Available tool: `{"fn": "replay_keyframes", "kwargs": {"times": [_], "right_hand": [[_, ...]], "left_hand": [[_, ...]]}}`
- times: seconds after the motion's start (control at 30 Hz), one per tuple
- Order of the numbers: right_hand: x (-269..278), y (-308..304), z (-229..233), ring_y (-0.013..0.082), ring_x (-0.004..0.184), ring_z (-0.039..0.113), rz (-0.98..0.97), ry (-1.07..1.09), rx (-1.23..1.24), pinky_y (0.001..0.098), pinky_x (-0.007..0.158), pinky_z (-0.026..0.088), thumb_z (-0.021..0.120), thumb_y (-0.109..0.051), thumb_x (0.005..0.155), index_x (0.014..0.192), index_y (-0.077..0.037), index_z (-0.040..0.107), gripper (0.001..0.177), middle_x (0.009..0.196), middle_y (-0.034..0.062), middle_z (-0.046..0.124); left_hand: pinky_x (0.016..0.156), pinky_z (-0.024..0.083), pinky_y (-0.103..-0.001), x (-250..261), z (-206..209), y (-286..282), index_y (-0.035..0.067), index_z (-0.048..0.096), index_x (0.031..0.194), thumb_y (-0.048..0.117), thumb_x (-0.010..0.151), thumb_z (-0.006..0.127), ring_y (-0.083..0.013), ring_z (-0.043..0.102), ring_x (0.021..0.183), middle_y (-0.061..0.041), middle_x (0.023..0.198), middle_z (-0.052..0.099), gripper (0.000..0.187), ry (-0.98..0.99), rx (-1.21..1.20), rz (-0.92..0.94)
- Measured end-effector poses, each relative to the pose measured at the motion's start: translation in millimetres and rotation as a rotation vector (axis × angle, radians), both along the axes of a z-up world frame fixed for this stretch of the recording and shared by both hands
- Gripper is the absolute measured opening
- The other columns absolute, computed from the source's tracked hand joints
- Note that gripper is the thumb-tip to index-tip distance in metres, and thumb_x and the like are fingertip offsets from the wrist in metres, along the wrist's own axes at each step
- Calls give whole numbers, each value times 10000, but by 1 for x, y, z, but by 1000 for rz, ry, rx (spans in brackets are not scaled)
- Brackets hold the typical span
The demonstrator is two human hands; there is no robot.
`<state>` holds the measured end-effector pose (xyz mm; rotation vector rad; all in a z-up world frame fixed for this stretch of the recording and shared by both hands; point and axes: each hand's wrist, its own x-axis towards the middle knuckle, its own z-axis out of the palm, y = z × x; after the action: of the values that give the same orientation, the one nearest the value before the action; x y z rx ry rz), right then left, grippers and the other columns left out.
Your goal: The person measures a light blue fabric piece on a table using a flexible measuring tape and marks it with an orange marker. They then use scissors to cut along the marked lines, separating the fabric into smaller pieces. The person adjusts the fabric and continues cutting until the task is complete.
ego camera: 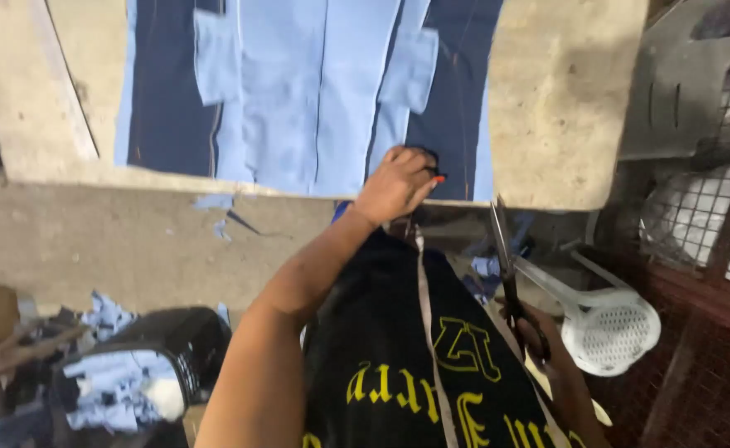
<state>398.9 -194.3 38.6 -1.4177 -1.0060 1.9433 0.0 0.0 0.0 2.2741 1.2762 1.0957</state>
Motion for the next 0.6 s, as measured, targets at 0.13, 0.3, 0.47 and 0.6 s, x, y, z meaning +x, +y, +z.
{"fn": "replay_keyframes", "kwargs": {"times": [0.13,0.3,0.47,0.6], "right_hand": [[5,6,0,127,412,596,4,40,-24,269,244,508,677,-406,953,1337,84,629,624,995,174,654],[-2,17,-4,137,534,621,89,7,51,248,347,451,652,-317,976,1202,56,715,441,895,131,681],[-29,34,22,170,788,628,157,-44,141,319,613,515,692,-450,963,1182,-3,747,501,936,113,736],[-23,35,3,277,834,717,315,-238,232,473,737,555,702,-481,941,1227,-22,744,542,954,186,784]], "left_hand": [[980,431,-439,-3,7,3,123,709,920,293,1072,618,-265,645,1119,-39,1088,699,245,19,54,-5],[965,430,-463,-2,4,4,121,712,931,325,1101,583,-300,643,1128,-60,1105,691,296,-8,29,-38],[973,422,-448,-4,4,8,135,721,936,344,1102,589,-272,638,1127,-37,1108,689,297,43,42,-35],[937,443,-468,-3,11,7,84,729,936,306,1112,581,-331,647,1079,-94,1079,689,320,-10,21,-70]]}}
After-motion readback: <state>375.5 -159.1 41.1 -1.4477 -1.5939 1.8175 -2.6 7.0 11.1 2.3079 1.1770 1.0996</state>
